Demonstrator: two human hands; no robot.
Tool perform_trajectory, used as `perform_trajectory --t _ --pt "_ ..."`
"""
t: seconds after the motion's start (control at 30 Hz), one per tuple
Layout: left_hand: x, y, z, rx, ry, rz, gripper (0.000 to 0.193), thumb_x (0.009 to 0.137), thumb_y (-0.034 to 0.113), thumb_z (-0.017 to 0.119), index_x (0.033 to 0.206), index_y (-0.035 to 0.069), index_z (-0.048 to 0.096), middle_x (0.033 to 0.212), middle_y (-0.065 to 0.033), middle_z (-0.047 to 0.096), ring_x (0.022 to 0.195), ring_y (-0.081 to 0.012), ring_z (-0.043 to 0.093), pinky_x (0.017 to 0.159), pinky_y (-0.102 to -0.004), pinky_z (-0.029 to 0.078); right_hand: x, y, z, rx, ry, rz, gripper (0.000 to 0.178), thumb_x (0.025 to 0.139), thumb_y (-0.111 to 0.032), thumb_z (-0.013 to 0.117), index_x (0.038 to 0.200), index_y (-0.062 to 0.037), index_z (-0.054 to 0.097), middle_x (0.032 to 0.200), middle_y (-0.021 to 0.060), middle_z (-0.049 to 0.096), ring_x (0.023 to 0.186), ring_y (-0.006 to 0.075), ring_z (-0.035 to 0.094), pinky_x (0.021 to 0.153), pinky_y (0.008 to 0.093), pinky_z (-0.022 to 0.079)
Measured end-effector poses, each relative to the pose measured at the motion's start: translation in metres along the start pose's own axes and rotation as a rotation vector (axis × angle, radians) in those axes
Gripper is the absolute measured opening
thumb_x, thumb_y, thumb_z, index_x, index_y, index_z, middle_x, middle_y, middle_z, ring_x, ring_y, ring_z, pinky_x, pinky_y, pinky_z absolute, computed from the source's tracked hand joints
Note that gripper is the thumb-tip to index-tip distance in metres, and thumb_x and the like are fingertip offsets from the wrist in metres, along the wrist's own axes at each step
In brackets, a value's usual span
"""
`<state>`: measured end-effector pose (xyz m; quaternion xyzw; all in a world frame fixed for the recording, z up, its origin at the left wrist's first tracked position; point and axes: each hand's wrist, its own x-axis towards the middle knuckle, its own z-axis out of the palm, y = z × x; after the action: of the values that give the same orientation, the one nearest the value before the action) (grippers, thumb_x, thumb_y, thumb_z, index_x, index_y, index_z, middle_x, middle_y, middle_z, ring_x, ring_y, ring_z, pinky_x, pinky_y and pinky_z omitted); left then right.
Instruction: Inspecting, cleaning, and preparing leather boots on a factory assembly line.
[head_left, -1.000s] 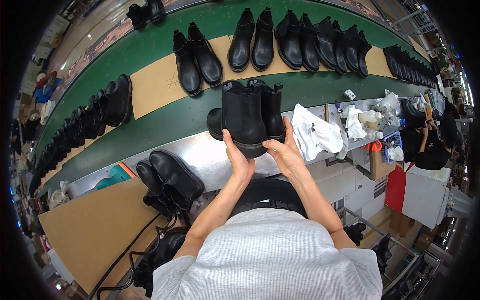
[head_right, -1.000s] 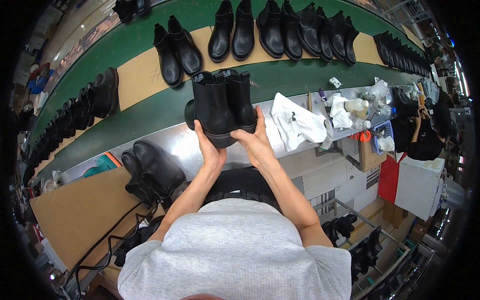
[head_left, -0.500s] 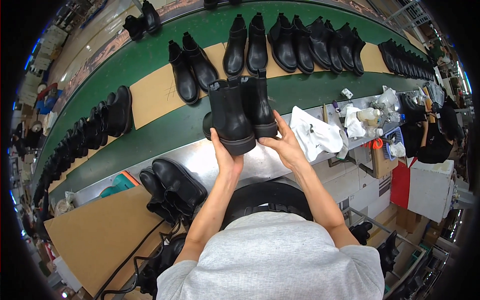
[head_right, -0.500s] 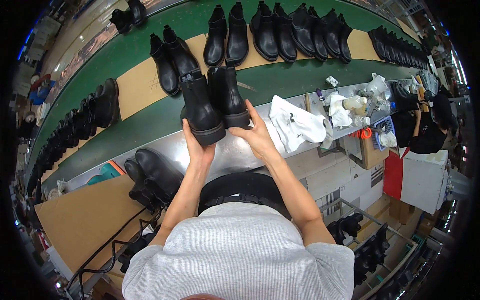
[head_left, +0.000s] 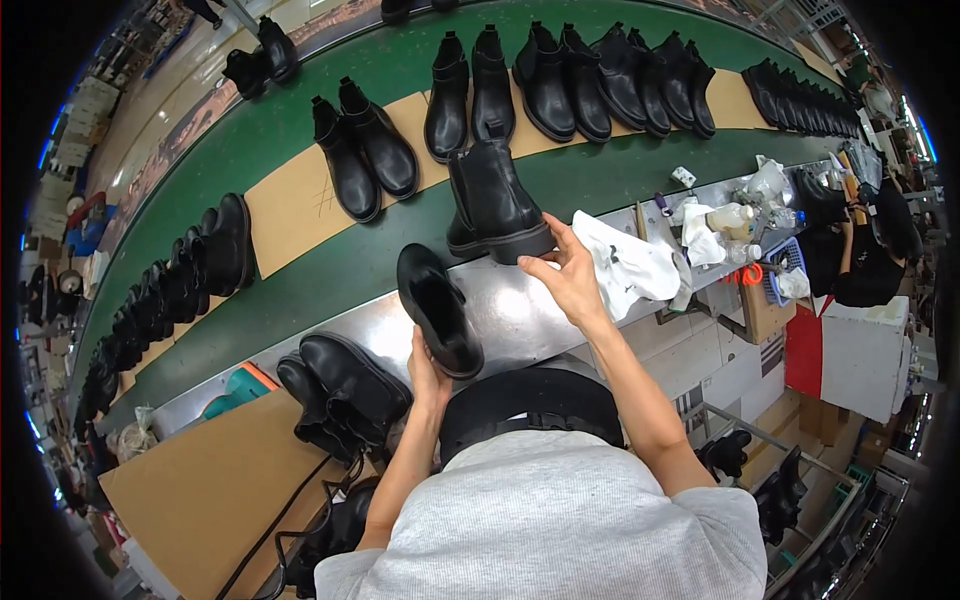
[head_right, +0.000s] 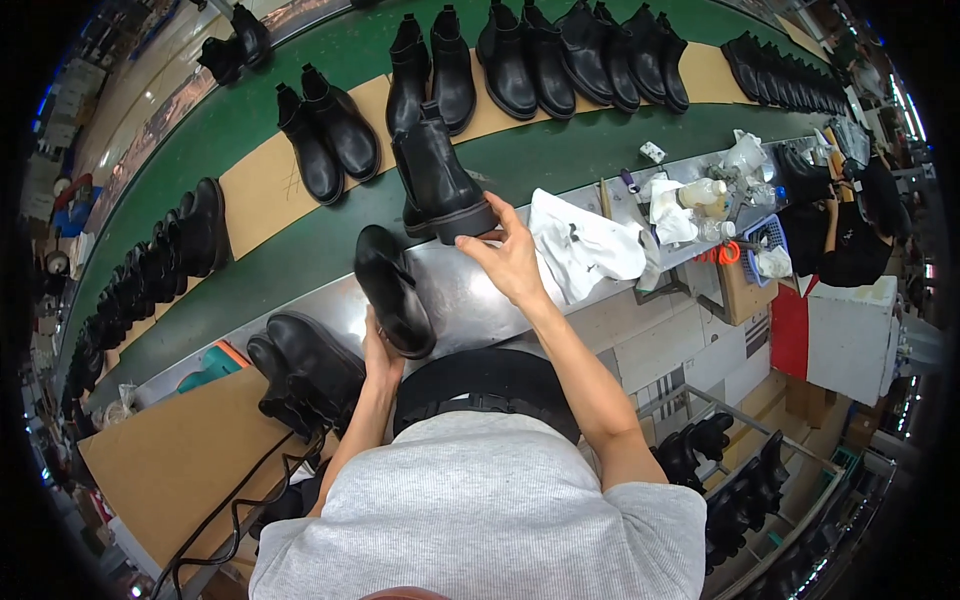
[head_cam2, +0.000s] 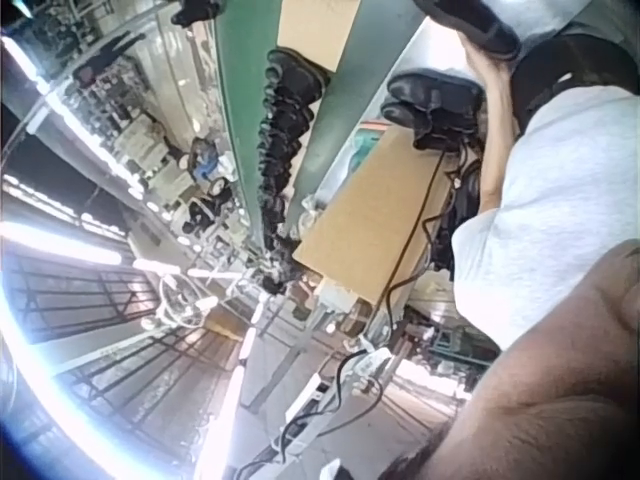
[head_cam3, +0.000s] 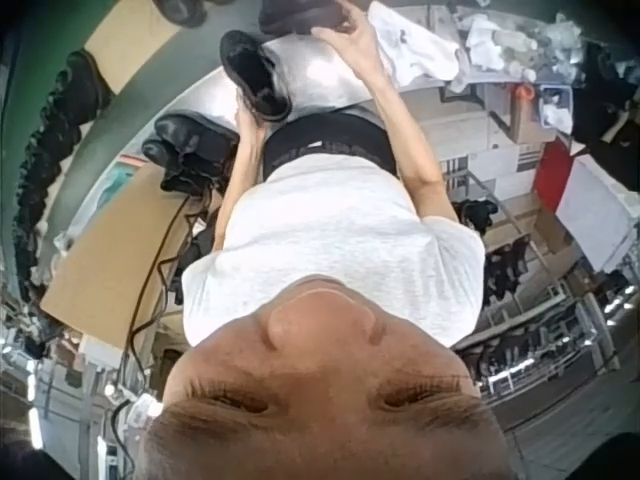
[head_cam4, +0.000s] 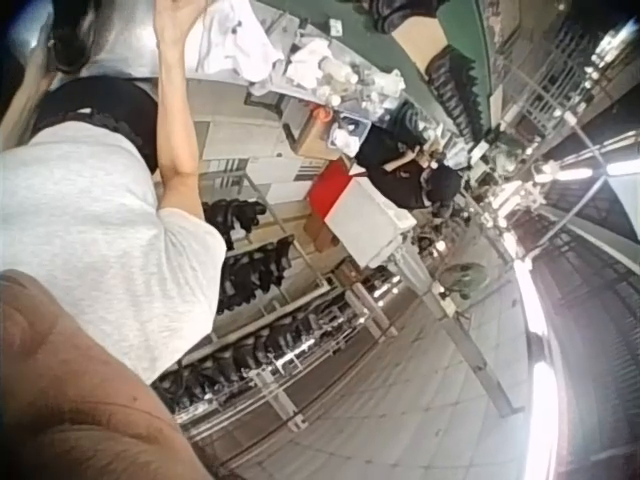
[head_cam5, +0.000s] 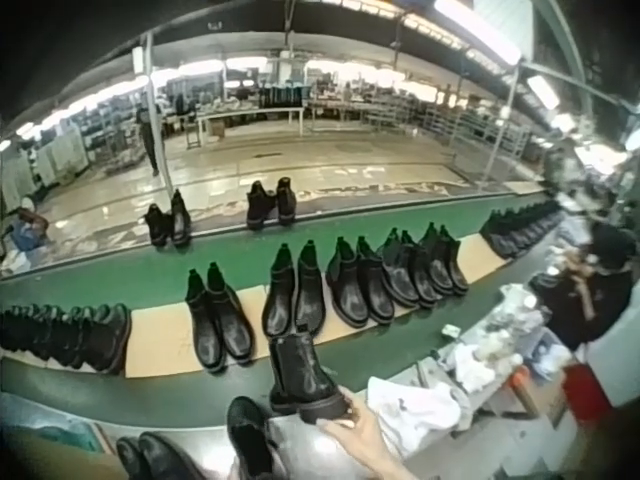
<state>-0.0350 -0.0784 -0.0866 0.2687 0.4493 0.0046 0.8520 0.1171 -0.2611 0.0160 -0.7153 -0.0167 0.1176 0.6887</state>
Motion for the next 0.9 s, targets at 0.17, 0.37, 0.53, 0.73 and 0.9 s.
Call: perform_trajectory --t 0.17,0.37,0.53,0.73,0.9 --pt "-0.016 0.018 0.010 0.382 0.390 0.283 0.031 0.088 0.022 0.051 0.112 0.001 0.051 0.105 -0.0062 0.052 0.093 -0.0153 0.049 0.081 -0.0257 0.038 -0.001 -0.001 0.000 -0.082 0.034 -0.035 0.071 0.067 -0.013 0.073 0.125 0.0086 0.038 0.102 0.0157 0.057 0.080 0.0170 0.058 0.070 0.0270 0.049" --pt "-0.054 0.062 0.089 0.461 -0.167 0.704 0.030 0.091 0.013 0.046 0.114 -0.005 0.046 0.112 -0.0122 0.049 0.112 -0.0216 0.046 0.095 -0.0334 0.039 -0.007 -0.008 -0.004 -0.051 0.089 0.052 0.070 0.067 -0.015 0.074 0.123 0.0080 0.040 0.102 0.0162 0.056 0.082 0.0178 0.058 0.070 0.0272 0.049" --pt "-0.072 0.035 0.141 0.544 -0.345 0.448 0.073 0.079 0.016 0.066 0.135 0.002 0.023 0.128 -0.0121 0.034 0.117 -0.0223 0.039 0.093 -0.0329 0.038 -0.027 -0.001 0.017 -0.060 0.060 -0.026 0.061 0.074 -0.007 0.067 0.127 0.0022 0.038 0.121 0.0150 0.046 0.095 0.0177 0.055 0.079 0.0276 0.047" --pt "-0.032 0.028 0.153 0.622 -0.123 0.822 0.076 0.071 0.007 0.072 0.134 0.001 0.030 0.118 -0.0122 0.042 0.100 -0.0175 0.049 0.085 -0.0254 0.042 -0.026 0.043 -0.071 -0.375 -0.091 0.044 0.047 0.076 -0.004 0.060 0.121 -0.0038 0.049 0.112 0.0142 0.055 0.100 0.0200 0.054 0.078 0.0300 0.049" --pt "-0.056 0.017 0.168 0.635 -0.112 0.891 0.075 0.068 0.006 0.074 0.132 0.002 0.035 0.110 -0.0075 0.040 0.102 -0.0166 0.047 0.083 -0.0268 0.044 0.018 0.076 -0.209 -1.407 0.263 0.338 0.052 0.067 -0.027 0.071 0.106 0.0039 0.055 0.104 0.0235 0.058 0.097 0.0389 0.053 0.083 0.0404 0.045"
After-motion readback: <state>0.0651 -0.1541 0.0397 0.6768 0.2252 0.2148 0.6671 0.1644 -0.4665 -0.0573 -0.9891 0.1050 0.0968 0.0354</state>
